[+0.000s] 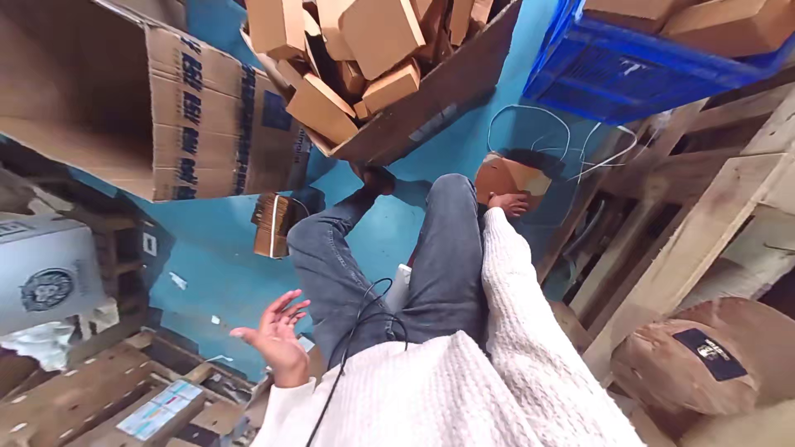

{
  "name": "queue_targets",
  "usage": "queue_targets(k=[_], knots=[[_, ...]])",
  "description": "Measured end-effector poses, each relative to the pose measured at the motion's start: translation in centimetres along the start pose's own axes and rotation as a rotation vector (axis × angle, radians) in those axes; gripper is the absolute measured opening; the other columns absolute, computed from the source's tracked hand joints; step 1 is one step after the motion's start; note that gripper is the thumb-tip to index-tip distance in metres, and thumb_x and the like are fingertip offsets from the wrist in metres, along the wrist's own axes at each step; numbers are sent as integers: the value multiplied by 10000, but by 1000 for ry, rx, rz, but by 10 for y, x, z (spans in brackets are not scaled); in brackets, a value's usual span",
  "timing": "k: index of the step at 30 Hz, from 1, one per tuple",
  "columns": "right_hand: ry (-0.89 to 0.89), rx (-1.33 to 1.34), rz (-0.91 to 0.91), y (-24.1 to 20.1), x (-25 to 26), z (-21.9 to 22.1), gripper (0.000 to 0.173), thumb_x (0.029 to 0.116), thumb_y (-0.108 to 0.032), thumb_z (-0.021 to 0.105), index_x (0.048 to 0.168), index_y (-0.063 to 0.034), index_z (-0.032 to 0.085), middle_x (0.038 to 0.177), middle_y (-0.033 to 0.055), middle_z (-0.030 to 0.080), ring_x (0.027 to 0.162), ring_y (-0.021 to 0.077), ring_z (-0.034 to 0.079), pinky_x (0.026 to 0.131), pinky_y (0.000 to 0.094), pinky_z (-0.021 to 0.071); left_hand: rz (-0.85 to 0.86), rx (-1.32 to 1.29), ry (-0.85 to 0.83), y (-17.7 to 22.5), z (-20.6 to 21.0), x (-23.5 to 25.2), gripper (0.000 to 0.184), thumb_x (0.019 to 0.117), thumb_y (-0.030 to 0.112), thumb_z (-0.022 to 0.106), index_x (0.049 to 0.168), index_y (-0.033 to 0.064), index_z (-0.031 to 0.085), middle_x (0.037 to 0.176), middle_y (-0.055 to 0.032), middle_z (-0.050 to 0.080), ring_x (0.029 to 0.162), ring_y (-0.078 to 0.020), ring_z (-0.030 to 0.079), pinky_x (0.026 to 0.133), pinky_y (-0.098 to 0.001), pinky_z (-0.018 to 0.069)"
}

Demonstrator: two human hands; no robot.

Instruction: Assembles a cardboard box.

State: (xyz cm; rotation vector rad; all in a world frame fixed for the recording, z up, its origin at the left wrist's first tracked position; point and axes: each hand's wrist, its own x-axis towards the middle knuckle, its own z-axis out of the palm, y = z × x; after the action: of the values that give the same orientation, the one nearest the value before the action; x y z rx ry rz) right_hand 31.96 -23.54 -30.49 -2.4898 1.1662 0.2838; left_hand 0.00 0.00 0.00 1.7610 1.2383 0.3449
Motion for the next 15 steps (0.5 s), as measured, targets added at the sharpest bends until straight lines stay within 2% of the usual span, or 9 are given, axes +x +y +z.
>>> queue_targets(k=[1, 3, 6, 8, 10, 11, 12, 14, 15], knots=[[-35, 3, 31, 18, 22, 30, 936, 797, -348, 817, 1521, 42, 371, 1531, 331, 380, 1437, 459, 368, 1162, 522, 314, 4, -1, -5, 0, 2, 0, 917, 996, 621, -69, 1223, 5, 571, 1168, -10, 709, 900, -83, 700, 752, -246, 565], [-235, -7, 104, 30, 50, 34, 997, 809, -350, 831, 1578, -28, 284, 1588, 292, 315, 1474, 432, 316, 1152, 546, 321, 7, -20, -8, 2, 7, 0, 894, 1005, 612, -54, 1217, 5, 568, 1163, -6, 707, 897, -75, 696, 757, -241, 562], [-359, 177, 62, 42, 60, 3, 665, 869, -254, 792, 1413, 26, 529, 1445, 320, 492, 1369, 454, 447, 1127, 563, 349, -6, -69, 3, 6, 15, 0, 827, 1025, 522, -70, 1210, 13, 555, 1140, 7, 712, 881, -69, 695, 758, -239, 564], [-408, 426, 91, 54, 64, -16, 452, 913, -156, 749, 1278, 77, 621, 1267, 292, 628, 1184, 381, 596, 1026, 503, 449, 4, -103, 1, 8, 21, -1, 790, 1046, 491, -46, 1204, 3, 554, 1132, 8, 709, 878, -68, 694, 765, -245, 570], [-471, 719, 240, 62, 65, -41, 409, 987, -156, 674, 1298, 91, 575, 1217, 247, 624, 1062, 281, 613, 926, 408, 513, 45, -143, -26, 6, 25, -4, 708, 1076, 438, 25, 1190, -12, 559, 1134, 4, 709, 889, -71, 697, 793, -260, 573], [-495, 810, 325, 63, 64, -59, 418, 1017, -226, 639, 1317, 54, 557, 1173, 197, 617, 988, 228, 605, 853, 368, 523, 85, -170, -52, 4, 26, -5, 654, 1089, 426, 94, 1184, -8, 574, 1146, 7, 714, 902, -76, 700, 809, -269, 574], [-529, 871, 381, 61, 62, -78, 385, 1031, -303, 609, 1280, -14, 558, 1040, 107, 583, 843, 152, 558, 731, 303, 499, 142, -199, -94, 1, 28, -6, 598, 1094, 440, 195, 1195, 3, 591, 1183, 7, 710, 928, -83, 701, 827, -277, 576], [-661, 1008, 395, 50, 43, -121, 218, 1045, -356, 565, 1040, -138, 548, 754, -41, 509, 571, 32, 469, 527, 179, 446, 264, -215, -231, -2, 31, -4, 615, 1043, 568, 407, 1288, 32, 584, 1307, -5, 658, 1032, -102, 679, 868, -295, 568], [-798, 1085, 333, 41, 25, -141, 228, 1069, -350, 508, 961, -154, 548, 673, -65, 523, 500, 9, 464, 475, 151, 436, 321, -208, -313, 2, 35, -2, 740, 982, 651, 477, 1365, 21, 532, 1377, -32, 614, 1109, -122, 652, 901, -315, 556]])
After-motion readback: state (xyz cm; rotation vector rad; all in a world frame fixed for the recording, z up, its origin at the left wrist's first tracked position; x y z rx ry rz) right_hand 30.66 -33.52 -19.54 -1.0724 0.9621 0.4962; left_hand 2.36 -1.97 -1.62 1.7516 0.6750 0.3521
